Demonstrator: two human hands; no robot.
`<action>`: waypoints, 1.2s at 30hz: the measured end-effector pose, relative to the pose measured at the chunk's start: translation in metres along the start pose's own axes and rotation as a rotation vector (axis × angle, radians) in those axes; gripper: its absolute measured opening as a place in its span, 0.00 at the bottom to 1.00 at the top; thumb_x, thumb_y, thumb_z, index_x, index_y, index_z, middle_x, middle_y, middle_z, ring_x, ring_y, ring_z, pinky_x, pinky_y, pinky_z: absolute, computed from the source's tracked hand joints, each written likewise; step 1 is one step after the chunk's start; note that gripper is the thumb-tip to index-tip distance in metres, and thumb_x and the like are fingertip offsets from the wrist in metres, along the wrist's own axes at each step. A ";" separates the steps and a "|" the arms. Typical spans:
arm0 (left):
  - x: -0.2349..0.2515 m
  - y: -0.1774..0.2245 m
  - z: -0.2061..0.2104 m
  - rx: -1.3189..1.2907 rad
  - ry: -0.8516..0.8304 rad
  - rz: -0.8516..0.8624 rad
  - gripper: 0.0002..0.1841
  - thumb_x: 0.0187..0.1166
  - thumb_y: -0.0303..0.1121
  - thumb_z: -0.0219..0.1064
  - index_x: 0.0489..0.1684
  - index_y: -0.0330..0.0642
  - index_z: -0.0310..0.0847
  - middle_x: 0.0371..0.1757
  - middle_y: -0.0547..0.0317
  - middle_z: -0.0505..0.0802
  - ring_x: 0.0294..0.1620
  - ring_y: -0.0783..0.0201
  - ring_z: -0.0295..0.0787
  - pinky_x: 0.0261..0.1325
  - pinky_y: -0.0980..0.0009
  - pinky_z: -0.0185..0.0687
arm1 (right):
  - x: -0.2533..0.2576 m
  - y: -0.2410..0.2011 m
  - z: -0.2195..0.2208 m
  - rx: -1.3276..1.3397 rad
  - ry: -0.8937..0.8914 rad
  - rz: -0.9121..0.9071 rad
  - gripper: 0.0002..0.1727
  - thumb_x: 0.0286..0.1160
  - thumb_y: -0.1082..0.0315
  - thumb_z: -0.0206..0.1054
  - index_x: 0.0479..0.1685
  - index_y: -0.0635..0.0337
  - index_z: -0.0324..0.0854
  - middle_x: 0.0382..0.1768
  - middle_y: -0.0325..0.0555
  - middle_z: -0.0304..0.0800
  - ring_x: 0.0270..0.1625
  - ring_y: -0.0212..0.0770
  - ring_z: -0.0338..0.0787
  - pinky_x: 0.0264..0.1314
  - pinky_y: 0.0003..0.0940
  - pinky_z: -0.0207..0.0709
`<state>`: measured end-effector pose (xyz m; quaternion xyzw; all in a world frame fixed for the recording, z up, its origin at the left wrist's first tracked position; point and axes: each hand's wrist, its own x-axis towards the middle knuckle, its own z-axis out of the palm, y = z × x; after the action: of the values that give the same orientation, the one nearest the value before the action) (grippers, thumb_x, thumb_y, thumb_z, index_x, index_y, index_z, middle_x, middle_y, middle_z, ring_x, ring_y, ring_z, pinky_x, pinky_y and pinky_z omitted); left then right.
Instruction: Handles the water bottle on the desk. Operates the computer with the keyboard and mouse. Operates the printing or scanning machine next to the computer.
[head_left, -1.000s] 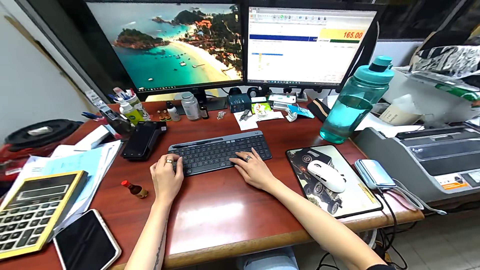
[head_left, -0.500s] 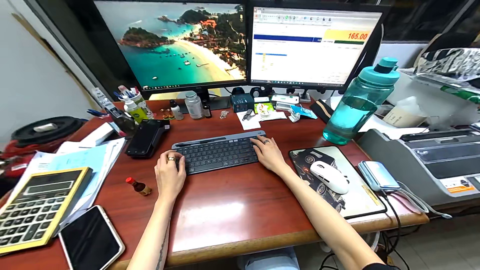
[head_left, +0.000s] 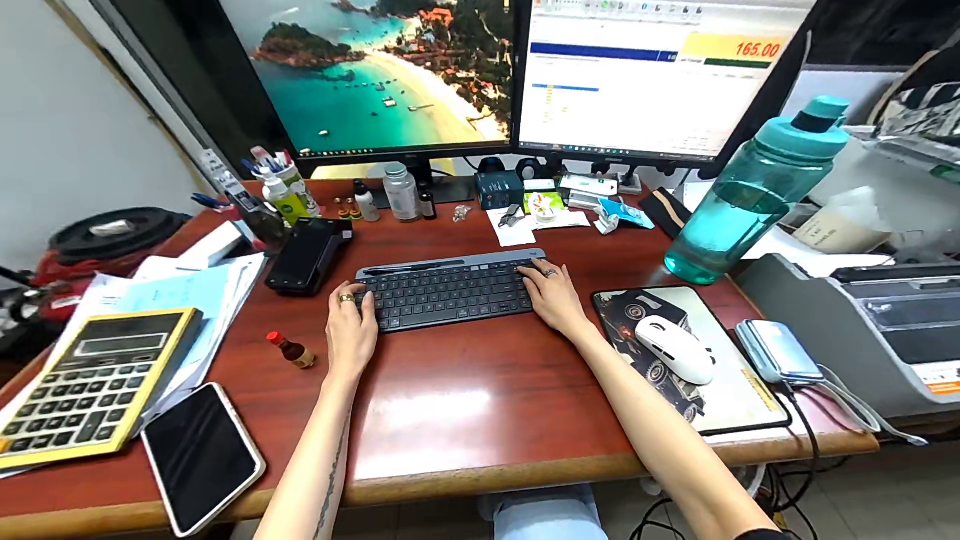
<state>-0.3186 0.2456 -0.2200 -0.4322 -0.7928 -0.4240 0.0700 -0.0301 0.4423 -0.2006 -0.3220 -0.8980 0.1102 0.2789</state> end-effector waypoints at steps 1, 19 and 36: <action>0.000 0.000 0.000 -0.001 0.001 0.001 0.23 0.93 0.39 0.49 0.72 0.28 0.76 0.80 0.30 0.77 0.80 0.36 0.75 0.81 0.42 0.66 | 0.000 0.001 0.000 0.000 0.004 0.002 0.21 0.91 0.65 0.54 0.74 0.58 0.82 0.79 0.62 0.78 0.84 0.66 0.72 0.87 0.72 0.52; 0.001 0.002 0.002 0.062 0.035 0.028 0.22 0.92 0.38 0.51 0.68 0.29 0.79 0.75 0.31 0.81 0.72 0.37 0.82 0.72 0.41 0.75 | -0.115 0.080 -0.127 -0.214 0.130 -0.120 0.27 0.83 0.48 0.58 0.73 0.50 0.84 0.75 0.55 0.83 0.79 0.62 0.79 0.80 0.69 0.66; -0.001 0.002 0.001 0.127 0.046 0.115 0.22 0.91 0.39 0.53 0.67 0.28 0.79 0.76 0.30 0.81 0.76 0.35 0.79 0.74 0.41 0.73 | -0.172 0.117 -0.112 -0.174 0.135 -0.013 0.24 0.84 0.48 0.58 0.71 0.45 0.86 0.73 0.57 0.85 0.67 0.62 0.88 0.62 0.55 0.83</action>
<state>-0.3160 0.2457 -0.2197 -0.4617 -0.7902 -0.3781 0.1396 0.2038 0.4248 -0.2270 -0.3458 -0.8854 0.0082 0.3106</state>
